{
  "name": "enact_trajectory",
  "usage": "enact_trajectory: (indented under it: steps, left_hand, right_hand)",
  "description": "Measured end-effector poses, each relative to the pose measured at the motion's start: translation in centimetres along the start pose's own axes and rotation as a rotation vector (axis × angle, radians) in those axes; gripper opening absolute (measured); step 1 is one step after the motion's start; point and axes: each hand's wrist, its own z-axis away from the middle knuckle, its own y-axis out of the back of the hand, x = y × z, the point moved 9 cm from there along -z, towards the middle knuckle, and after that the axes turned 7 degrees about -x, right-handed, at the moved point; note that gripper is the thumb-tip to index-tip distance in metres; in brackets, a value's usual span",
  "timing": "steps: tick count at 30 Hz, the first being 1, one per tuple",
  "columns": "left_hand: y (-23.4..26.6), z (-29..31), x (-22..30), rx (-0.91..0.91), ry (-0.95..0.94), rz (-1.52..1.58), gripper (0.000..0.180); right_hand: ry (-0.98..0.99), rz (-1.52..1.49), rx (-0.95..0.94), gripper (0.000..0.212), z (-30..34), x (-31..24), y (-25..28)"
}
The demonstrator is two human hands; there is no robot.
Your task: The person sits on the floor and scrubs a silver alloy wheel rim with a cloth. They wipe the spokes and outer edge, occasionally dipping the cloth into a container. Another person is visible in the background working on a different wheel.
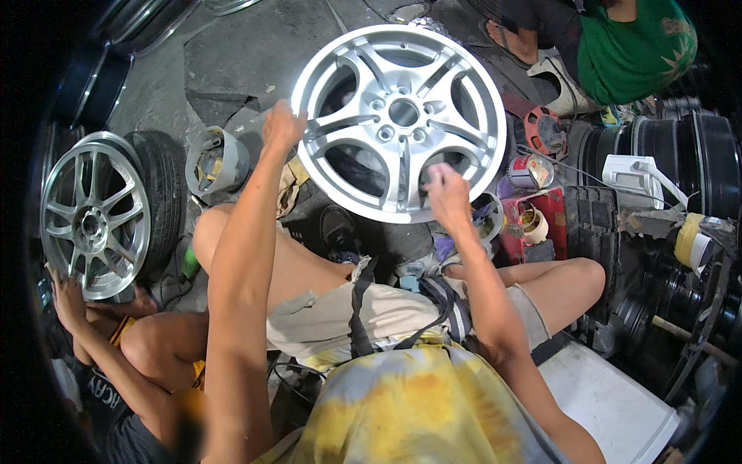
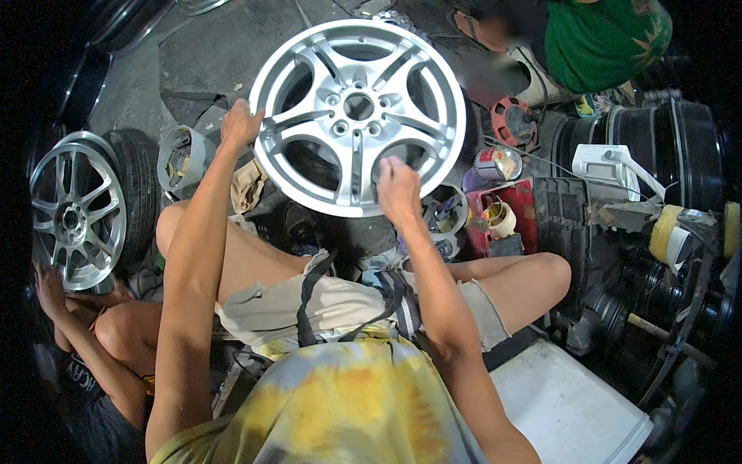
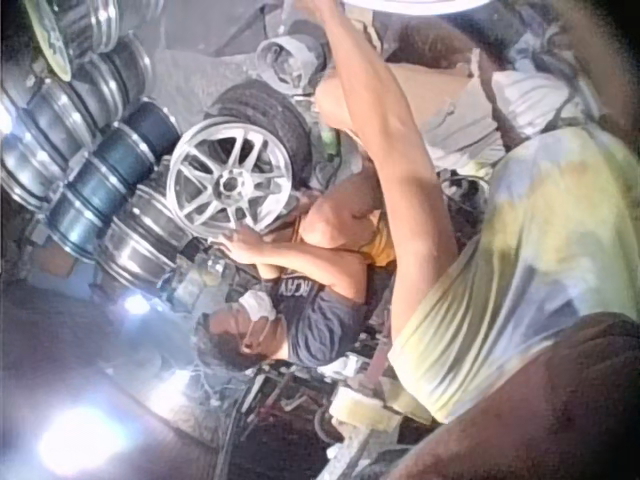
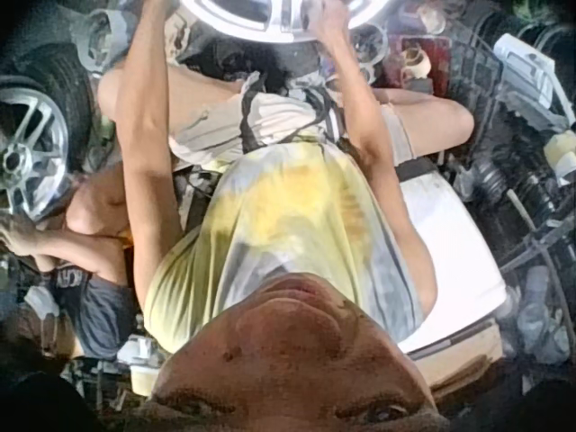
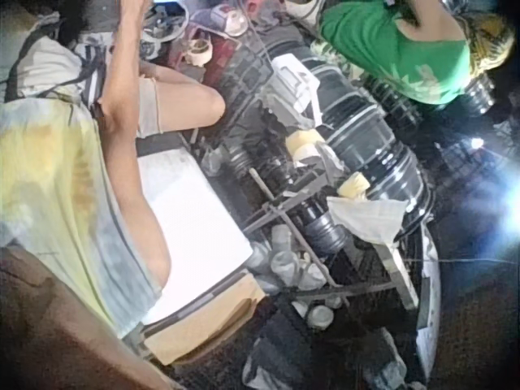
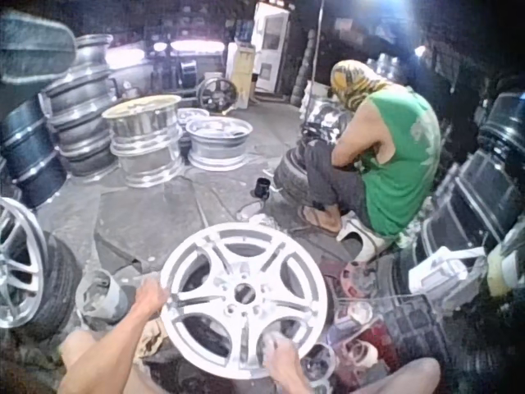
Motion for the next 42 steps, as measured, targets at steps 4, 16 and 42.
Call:
enact_trajectory:
  steps: [4,16,42]
  left_hand:
    - [-0.6,2.7,-0.4,-0.165,0.071,-0.092,0.061]
    - [-5.0,5.3,-4.3,-0.258,0.119,0.047,0.066]
    - [-0.3,-2.2,0.8,0.120,0.090,-0.015,0.087]
  right_hand:
    - [0.156,0.332,0.335,0.029,-2.5,-1.6,8.5]
    - [0.300,0.550,0.152,0.024,-10.0,1.6,7.2]
    - [-0.136,-0.169,-0.046,0.028,-0.5,5.1,9.7]
